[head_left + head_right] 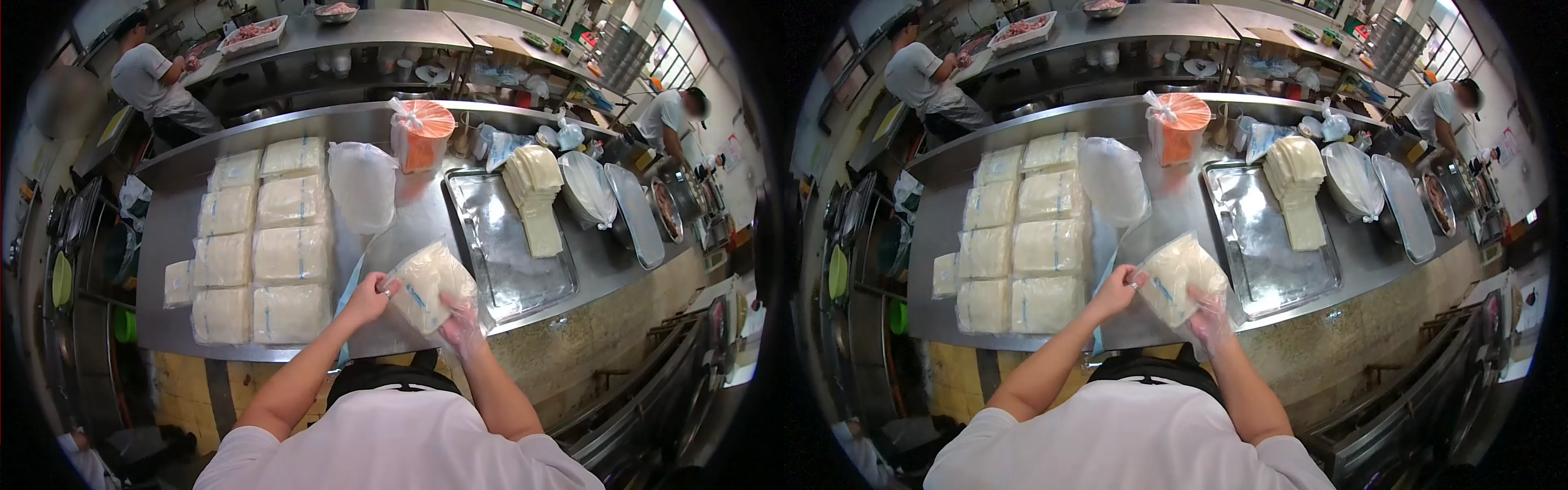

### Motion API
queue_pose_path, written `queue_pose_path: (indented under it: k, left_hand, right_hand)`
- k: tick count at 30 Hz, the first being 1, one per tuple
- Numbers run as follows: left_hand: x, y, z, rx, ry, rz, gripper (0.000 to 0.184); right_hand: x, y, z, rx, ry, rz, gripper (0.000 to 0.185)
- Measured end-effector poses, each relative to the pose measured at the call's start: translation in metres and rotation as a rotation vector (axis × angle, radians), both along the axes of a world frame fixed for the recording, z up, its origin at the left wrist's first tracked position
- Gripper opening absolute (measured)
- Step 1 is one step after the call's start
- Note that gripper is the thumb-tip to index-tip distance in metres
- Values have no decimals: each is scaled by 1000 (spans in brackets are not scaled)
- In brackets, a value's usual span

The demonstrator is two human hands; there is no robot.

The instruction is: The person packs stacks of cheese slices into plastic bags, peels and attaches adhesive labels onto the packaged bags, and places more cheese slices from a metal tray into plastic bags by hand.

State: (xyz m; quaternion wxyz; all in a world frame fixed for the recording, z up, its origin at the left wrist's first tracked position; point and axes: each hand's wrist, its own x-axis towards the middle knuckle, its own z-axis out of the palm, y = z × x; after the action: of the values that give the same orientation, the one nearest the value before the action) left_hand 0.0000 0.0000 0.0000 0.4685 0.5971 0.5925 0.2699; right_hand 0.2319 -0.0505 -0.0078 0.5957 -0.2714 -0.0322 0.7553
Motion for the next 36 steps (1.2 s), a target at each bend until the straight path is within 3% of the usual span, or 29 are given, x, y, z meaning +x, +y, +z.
queue_pose_path:
  k: [2,5,8,11,14,17,20,24,26,27,29,32,35,36]
  left_hand:
    - [-9,5,-10,-343,-372,-158,34]
    - [10,-10,-19,-368,-650,32,31]
    - [7,-22,-48,-556,-795,159,32]
    - [-1,-35,-55,-565,-638,323,34]
    - [-6,-46,-43,-380,-520,286,30]
    - [1,-62,-27,216,-131,85,25]
    - [15,-75,24,385,-29,-158,24]
    - [33,-78,26,593,56,-284,20]
    - [33,-72,6,430,38,-426,16]
    - [33,-70,0,347,31,-497,15]
    - [36,-68,1,434,-52,-469,10]
    - [45,-64,32,478,-149,-412,7]
    - [50,-60,39,448,-153,-349,7]
    - [52,-59,37,435,-146,-329,8]
  right_hand:
    - [2,-4,23,1,-10,7,60]
    - [3,-9,49,29,-109,2,58]
    - [5,-12,49,7,-266,-63,54]
    - [9,-8,42,-50,-845,15,57]
    - [-8,8,5,808,-2003,-56,69]
    - [-31,5,-23,944,-2330,586,82]
    - [-35,-10,-45,772,-2032,803,89]
    - [-44,-14,-59,685,-2383,956,92]
    - [-34,-15,-54,663,-2398,1009,94]
    - [-30,-13,-61,683,-2417,885,94]
    - [-23,-7,-82,717,-2441,636,92]
    - [-29,9,-28,502,-2232,887,90]
    - [-18,2,-48,951,-2360,419,85]
    - [-18,4,-51,900,-2361,348,81]
